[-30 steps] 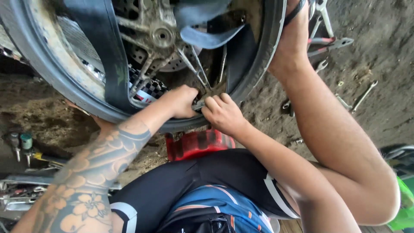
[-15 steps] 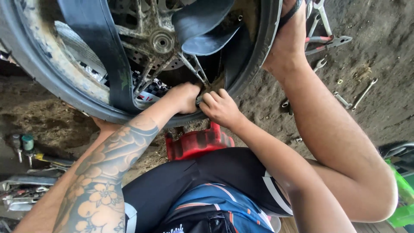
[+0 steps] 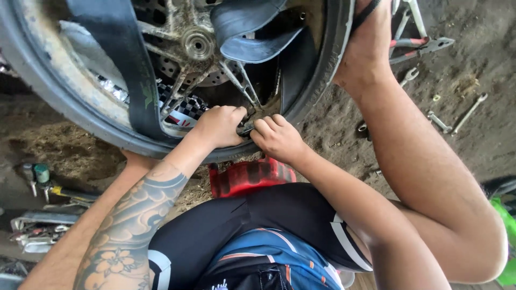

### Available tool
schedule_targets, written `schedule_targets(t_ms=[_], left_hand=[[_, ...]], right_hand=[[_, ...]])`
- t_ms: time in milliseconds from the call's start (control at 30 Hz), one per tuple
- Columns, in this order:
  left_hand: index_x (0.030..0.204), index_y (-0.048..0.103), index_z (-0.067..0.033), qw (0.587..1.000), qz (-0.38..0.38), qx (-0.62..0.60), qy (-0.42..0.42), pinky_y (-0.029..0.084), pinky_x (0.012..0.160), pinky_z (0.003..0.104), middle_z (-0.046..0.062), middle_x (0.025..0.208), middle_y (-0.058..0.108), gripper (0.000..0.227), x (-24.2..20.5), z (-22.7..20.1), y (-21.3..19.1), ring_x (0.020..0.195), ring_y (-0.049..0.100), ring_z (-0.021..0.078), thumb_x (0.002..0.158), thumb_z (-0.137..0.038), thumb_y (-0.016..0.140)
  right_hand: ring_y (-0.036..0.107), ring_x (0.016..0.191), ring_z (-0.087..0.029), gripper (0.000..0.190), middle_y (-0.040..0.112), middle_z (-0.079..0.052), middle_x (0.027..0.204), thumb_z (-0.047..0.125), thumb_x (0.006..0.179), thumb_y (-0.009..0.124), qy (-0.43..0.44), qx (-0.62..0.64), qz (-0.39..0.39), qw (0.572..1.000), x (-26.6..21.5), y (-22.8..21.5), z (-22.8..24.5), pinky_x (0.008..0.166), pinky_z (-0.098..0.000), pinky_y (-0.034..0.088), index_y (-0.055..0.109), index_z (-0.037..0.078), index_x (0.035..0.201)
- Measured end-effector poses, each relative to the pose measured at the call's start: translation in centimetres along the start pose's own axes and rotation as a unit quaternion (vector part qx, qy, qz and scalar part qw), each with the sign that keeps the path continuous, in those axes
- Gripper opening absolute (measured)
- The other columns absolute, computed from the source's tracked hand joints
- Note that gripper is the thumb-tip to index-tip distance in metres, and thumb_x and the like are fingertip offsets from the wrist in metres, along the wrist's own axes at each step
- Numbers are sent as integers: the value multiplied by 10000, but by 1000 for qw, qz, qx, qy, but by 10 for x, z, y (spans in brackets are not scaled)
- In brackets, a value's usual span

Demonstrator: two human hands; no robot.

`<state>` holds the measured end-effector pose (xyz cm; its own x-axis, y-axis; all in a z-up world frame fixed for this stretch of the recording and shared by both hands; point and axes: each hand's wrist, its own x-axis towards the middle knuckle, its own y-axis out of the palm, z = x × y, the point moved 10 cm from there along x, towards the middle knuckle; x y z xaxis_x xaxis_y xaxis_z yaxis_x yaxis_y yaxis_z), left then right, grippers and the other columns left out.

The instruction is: Inserting a new inner tube into a motorcycle tire rim and tucking it under the tire casing.

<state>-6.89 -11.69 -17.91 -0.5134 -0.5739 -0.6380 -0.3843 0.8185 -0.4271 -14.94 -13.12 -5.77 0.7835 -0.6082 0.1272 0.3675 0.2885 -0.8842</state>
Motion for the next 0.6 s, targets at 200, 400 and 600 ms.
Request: schedule_targets(t_ms=[200, 400, 600], left_hand=[[901, 637, -64, 998, -43, 1, 36, 629, 713, 500, 132, 866, 729, 493, -9, -7, -19, 829, 737, 405, 657, -464, 790], [1015, 663, -63, 999, 23, -25, 33, 630, 764, 525, 155, 990, 736, 516, 1, -6, -13, 894, 735, 443, 630, -388, 773], [1038, 714, -58, 993, 114, 12, 0, 632, 770, 542, 169, 993, 736, 462, 12, -9, 0, 911, 744, 452, 640, -288, 764]], right_hand=[[486, 634, -261, 275, 405, -55, 747, 98, 993, 491, -11, -9, -6, 1000, 7, -4, -2, 650, -359, 399, 525, 133, 722], [464, 641, -251, 253, 403, -45, 765, 113, 981, 493, -31, -5, -1, 1000, 12, -9, -2, 645, -362, 376, 530, 138, 731], [475, 657, -254, 199, 399, -42, 786, 128, 962, 518, -9, 9, 13, 1000, 0, 8, 8, 657, -385, 370, 535, 140, 763]])
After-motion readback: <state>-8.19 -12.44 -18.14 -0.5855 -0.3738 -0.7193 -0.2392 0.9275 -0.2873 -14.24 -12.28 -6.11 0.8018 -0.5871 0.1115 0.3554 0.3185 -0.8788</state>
